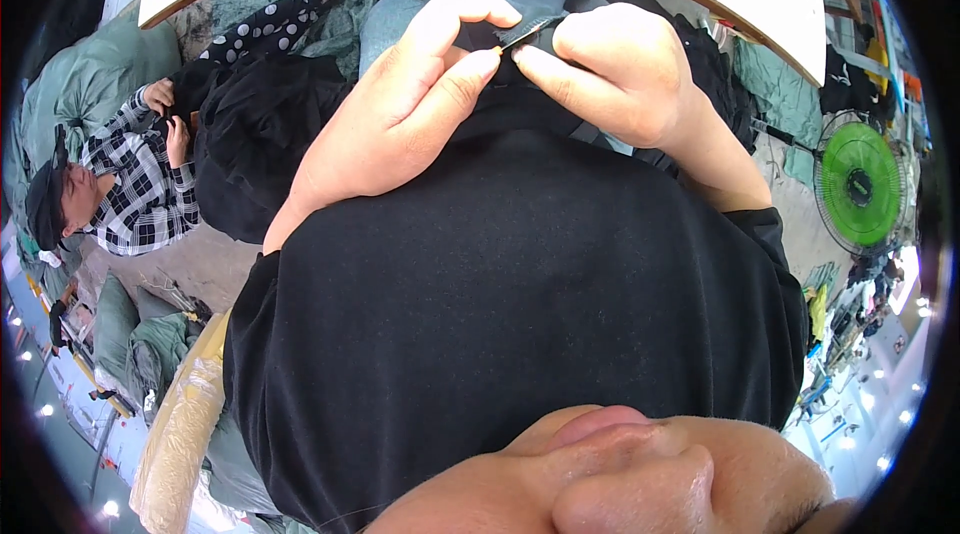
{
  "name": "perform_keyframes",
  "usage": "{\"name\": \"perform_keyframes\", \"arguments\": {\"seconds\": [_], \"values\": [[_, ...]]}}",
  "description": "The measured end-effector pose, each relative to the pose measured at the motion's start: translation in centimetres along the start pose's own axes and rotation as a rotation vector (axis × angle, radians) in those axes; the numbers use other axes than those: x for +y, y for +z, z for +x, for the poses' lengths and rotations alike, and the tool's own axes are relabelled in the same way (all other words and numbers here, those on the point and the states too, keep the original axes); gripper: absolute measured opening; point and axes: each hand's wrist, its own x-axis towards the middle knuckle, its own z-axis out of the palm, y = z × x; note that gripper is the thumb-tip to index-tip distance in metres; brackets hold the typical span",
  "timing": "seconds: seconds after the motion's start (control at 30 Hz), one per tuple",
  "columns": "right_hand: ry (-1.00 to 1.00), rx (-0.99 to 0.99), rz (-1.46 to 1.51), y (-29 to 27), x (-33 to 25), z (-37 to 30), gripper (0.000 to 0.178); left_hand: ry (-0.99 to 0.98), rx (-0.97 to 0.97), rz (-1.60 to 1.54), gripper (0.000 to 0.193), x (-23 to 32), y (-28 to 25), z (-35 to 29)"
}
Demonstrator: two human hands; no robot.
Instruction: Inspecting a black garment and using a seam ripper to remove loose threads or fix minor defects.
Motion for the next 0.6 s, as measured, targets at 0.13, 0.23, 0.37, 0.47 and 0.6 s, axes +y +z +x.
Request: {"name": "perform_keyframes", "arguments": {"seconds": [0.13,0.23,0.37,0.47,0.6], "values": [[0.107,0.058,0.106,0.7,-0.8,0.2,0.006,-0.014,0.035,-0.089,0.024,-0.5,0.7,0.2],[0.084,0.069,0.092,0.8,-0.6,0.2,0.010,-0.036,0.026,-0.142,0.023,-0.1,0.8,0.4],[0.122,0.089,0.119,1.2,-1.1,0.0,0.011,-0.107,0.017,-0.248,0.022,0.1,0.8,0.2],[0.157,0.075,0.161,1.0,-1.3,0.0,0.014,-0.146,-0.013,-0.338,0.020,0.0,0.5,0.3],[0.159,0.093,0.175,1.1,-1.4,-0.1,0.016,-0.193,-0.120,-0.487,0.021,-0.2,0.0,0.3]]}}
